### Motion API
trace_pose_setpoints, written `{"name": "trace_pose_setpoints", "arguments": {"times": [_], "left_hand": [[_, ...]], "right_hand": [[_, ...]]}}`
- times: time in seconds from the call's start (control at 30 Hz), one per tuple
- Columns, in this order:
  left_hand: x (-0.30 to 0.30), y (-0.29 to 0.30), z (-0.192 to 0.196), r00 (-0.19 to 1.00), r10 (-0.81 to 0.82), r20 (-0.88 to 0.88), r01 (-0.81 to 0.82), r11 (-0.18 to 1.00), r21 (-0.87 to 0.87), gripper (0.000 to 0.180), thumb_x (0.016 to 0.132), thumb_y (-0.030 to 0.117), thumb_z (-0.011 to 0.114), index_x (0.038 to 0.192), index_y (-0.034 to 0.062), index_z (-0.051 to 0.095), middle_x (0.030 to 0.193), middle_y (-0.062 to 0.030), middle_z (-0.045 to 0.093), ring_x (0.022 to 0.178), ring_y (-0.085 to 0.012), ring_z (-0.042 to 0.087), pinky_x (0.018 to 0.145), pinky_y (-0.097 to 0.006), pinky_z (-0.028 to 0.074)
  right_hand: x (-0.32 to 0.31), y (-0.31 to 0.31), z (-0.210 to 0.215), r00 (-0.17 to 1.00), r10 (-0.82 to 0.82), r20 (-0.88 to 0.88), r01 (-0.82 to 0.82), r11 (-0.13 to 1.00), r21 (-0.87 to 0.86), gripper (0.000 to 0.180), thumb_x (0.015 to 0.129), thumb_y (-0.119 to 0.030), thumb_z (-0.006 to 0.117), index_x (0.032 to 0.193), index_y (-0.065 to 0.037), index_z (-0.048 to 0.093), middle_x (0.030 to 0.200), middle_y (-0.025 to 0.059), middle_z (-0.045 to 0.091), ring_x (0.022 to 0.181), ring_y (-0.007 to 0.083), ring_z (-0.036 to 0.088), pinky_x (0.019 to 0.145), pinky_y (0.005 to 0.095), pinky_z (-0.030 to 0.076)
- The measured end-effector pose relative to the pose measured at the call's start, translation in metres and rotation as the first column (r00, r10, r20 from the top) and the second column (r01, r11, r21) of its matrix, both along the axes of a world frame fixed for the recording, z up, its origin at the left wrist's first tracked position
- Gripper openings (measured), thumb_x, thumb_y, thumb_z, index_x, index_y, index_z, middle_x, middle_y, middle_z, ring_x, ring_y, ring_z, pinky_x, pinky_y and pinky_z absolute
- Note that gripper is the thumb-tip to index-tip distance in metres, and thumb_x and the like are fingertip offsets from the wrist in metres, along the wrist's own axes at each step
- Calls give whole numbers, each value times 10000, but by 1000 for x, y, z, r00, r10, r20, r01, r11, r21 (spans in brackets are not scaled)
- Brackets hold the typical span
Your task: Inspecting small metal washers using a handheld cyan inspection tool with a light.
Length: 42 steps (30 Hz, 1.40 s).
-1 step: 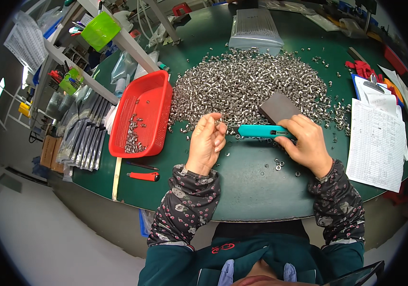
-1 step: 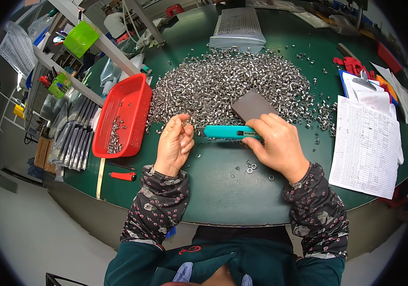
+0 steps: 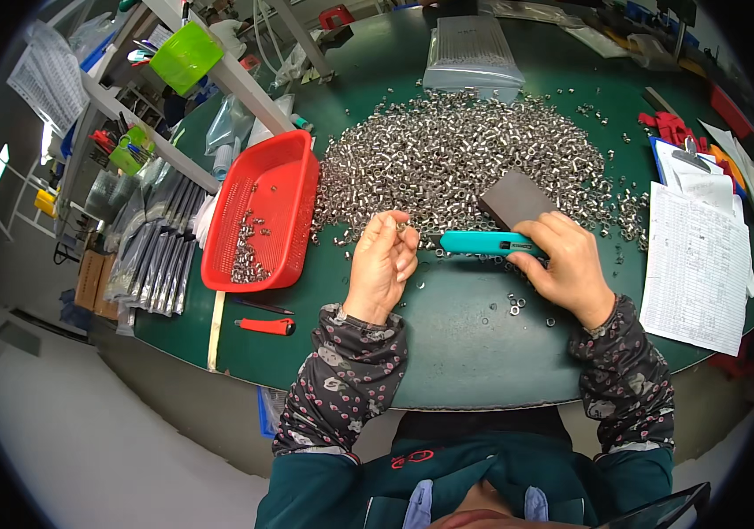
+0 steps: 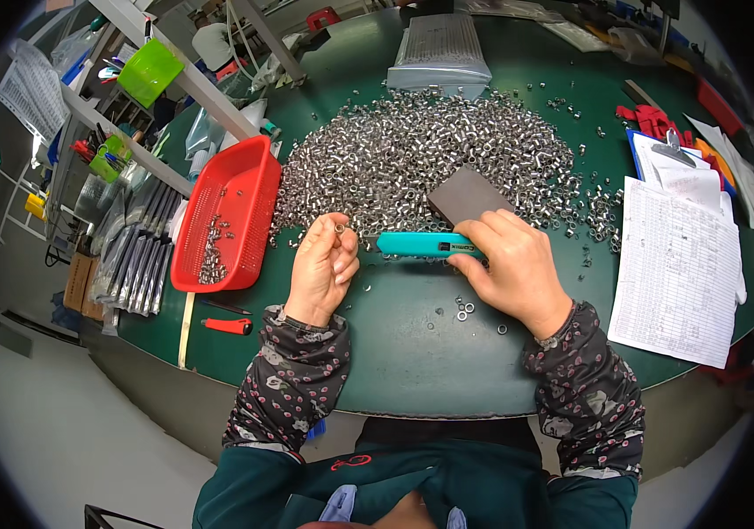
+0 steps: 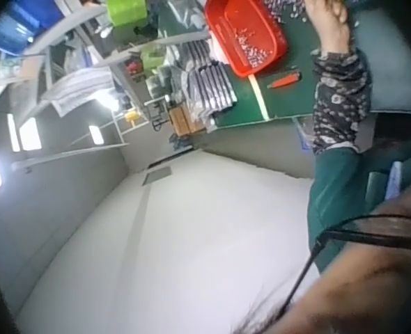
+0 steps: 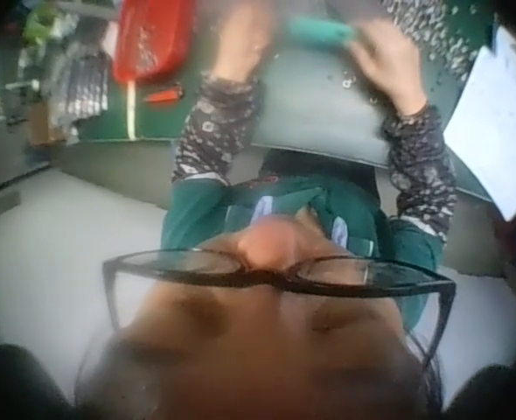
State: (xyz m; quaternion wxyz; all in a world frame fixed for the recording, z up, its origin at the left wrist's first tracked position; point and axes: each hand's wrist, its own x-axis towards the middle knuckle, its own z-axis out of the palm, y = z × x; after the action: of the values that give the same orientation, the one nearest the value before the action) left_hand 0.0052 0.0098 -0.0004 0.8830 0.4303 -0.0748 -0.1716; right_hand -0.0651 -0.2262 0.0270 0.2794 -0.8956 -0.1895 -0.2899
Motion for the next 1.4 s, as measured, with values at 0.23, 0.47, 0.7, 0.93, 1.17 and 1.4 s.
{"name": "trace_pose_setpoints", "arguments": {"times": [0.23,0.47,0.7,0.93,1.17,1.4], "left_hand": [[-3,5,-1,998,-39,-57,37,999,-31,186,955,215,377,967,68,490,701,-60,505,443,-62,340,361,-172,278],[-4,-2,-2,995,-18,-103,22,999,37,242,953,279,366,945,70,487,711,-75,512,458,-93,374,361,-179,283],[-30,-24,11,944,-197,265,-7,791,611,98,813,108,611,807,60,526,718,10,461,563,-49,404,446,-168,302],[-72,-67,15,476,-600,643,-489,428,761,213,636,123,733,779,48,594,759,-68,475,717,-231,503,612,-335,434],[-70,-71,5,428,-625,653,-572,371,731,180,682,109,695,795,42,573,796,-70,461,730,-233,499,602,-331,445],[-32,-22,12,958,-284,-45,287,950,120,81,879,69,507,959,58,502,825,-45,541,521,-20,366,423,-145,292]], "right_hand": [[-2,2,-1,1000,7,-9,-6,1000,26,229,648,-118,701,837,-49,593,678,85,510,644,264,521,554,354,421],[-3,-6,-8,999,-10,-53,17,993,120,217,666,-128,691,847,-46,602,714,96,545,674,285,542,581,360,436],[11,-7,-8,999,-39,-30,47,934,354,225,691,-197,689,846,-50,618,729,99,568,675,275,569,582,349,445],[8,-9,-12,997,-66,-30,73,933,354,228,692,-215,688,843,-55,628,726,92,580,663,273,575,570,349,448],[10,-7,-10,998,-58,-13,59,943,329,219,697,-214,684,835,-53,627,731,91,579,670,277,572,582,352,450],[4,-7,-8,998,-11,-58,29,947,320,221,712,-197,665,864,-46,610,760,107,586,705,297,579,613,361,453]]}}
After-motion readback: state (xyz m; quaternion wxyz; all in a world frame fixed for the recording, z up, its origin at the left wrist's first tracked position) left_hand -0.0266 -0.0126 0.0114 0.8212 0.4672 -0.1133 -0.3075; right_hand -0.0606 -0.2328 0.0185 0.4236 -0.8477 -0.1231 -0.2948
